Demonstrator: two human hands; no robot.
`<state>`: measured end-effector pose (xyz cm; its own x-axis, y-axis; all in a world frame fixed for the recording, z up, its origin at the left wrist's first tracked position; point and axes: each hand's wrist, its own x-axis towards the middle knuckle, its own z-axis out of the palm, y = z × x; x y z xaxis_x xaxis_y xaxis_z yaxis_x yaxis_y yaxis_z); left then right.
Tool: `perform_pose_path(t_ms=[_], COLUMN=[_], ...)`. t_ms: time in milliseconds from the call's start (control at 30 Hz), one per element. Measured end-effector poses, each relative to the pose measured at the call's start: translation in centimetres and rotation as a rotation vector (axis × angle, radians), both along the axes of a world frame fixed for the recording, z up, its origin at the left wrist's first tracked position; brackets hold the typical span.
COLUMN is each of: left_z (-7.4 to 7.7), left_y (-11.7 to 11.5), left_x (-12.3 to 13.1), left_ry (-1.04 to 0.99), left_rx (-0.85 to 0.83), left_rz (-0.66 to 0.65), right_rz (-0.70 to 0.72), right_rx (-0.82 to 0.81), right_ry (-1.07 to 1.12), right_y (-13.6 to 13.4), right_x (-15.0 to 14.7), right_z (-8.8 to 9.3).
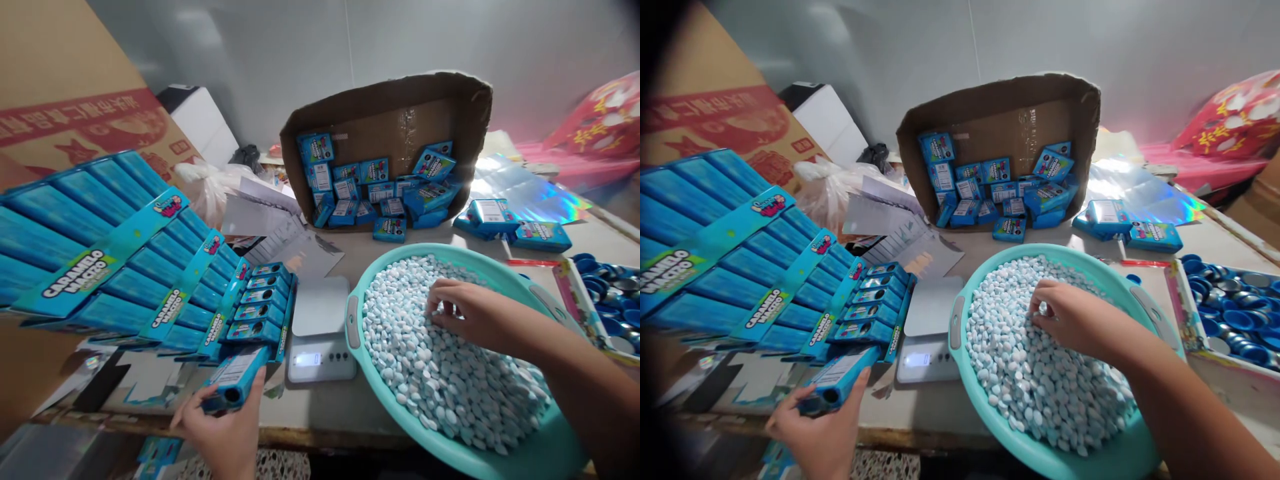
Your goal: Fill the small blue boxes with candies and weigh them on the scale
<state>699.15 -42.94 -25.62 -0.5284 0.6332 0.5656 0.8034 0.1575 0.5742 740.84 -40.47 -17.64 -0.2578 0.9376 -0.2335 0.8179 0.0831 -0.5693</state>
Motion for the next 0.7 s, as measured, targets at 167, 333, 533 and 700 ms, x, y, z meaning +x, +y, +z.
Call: perform_pose_path(t_ms=[167,333,533,700], left_z=[-1.0,0.1,1.3,0.5], left_y=[-0.6,0.1,2.3,3.2], left_x=[-0.2,-0.7,1.3,1.5], left_ry=[0.145,0.308,0.274,0.235], left_rx=[0.042,0.0,-0.26,-0.322], left_rz=[-0.095,-0.114,-0.208,-0.216], right_rz=[-0.007,-0.022,-0.013,-0.012], right_rx=[-0.005,-0.02,-0.008,0.019], right_ry=[0.008,0.008,-0.003,0.016], right_y=[0.0,0.0,0.0,0.0], right_x=[0.2,-0.1,0.0,0.2], right_z=[-0.4,0.0,-0.3,-0.5])
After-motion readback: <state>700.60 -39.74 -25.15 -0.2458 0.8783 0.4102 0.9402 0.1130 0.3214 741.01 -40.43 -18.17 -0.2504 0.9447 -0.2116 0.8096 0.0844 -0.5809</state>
